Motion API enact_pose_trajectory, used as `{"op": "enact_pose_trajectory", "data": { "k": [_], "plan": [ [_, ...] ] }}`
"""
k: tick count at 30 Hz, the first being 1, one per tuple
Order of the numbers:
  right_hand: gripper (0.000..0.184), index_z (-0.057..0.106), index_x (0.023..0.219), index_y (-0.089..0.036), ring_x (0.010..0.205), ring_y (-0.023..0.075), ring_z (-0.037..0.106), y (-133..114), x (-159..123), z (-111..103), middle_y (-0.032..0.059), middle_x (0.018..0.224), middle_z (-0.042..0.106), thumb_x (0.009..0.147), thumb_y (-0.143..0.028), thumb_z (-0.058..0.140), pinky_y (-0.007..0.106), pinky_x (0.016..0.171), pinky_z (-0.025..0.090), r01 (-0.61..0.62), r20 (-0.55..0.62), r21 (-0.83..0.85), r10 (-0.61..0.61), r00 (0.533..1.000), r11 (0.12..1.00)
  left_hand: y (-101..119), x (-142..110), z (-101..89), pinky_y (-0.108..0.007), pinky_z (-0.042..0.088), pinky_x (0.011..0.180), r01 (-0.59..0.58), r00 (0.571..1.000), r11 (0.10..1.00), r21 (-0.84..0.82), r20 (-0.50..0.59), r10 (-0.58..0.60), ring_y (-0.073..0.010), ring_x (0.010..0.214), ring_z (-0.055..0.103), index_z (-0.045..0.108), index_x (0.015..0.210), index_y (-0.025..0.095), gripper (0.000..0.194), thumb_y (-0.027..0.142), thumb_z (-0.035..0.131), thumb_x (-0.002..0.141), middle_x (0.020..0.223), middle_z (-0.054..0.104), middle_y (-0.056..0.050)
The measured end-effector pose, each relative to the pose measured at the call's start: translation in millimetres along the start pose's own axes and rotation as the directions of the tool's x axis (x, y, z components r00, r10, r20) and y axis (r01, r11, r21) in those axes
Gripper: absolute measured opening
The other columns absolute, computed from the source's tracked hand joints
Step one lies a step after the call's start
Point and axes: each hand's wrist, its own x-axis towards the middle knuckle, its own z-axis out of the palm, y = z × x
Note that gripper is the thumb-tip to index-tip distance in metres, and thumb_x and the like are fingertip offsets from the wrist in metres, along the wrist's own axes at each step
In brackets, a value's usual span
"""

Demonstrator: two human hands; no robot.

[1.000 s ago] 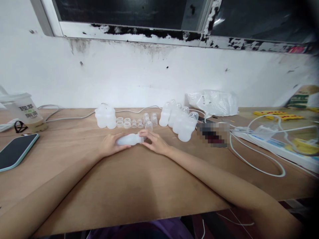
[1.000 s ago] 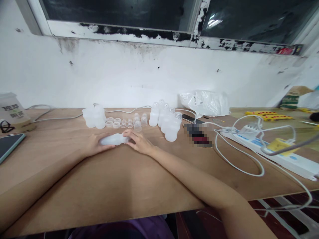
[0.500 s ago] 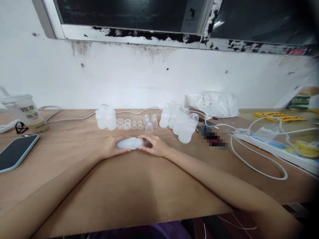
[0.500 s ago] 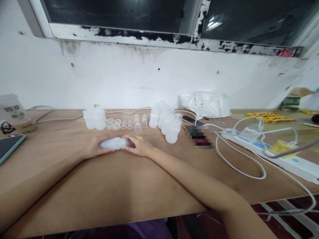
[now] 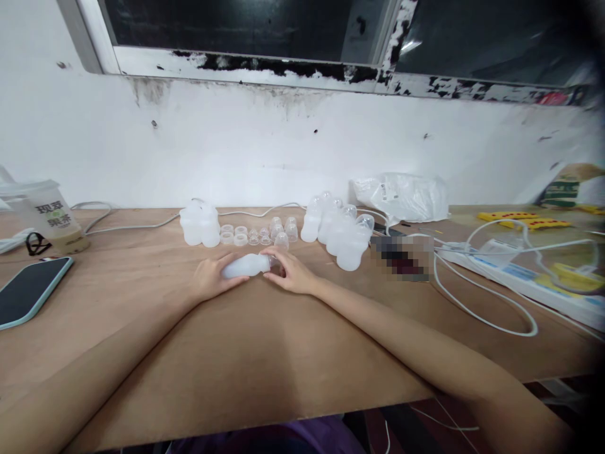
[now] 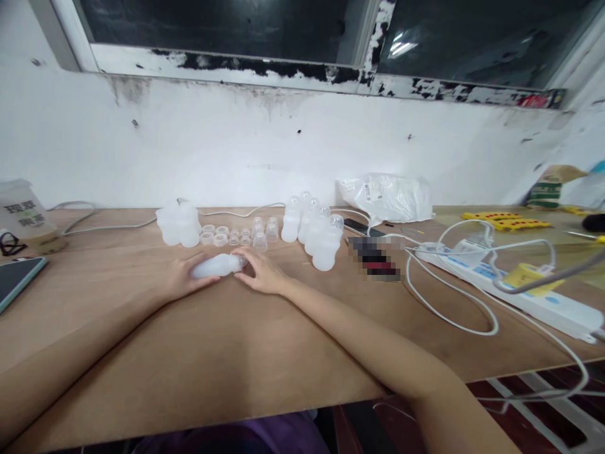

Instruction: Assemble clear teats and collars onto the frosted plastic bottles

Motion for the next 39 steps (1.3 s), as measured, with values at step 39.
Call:
{"op": "enact_pose_trajectory", "data": {
  "k": [39],
  "plan": [
    [0.033, 0.040, 0.072, -0.018, 0.034, 0.0002, 0.019, -33, 10, 4, -0.0065, 0.049, 0.037, 0.073, -0.050, 0.044, 0.012, 0.031, 0.013, -0.618, 0.355, 0.713, 0.590, 0.725, 0.331, 3, -2, -4.5, -0.032, 0.034, 0.068, -0.322, 0.916, 0.844, 0.429, -0.085, 0.392, -0.0213, 0.084, 0.052, 0.041, 0.118, 0.021, 0.043, 0.040, 0.037, 0.081, 0.097, 0.058, -0.008]
  ]
}}
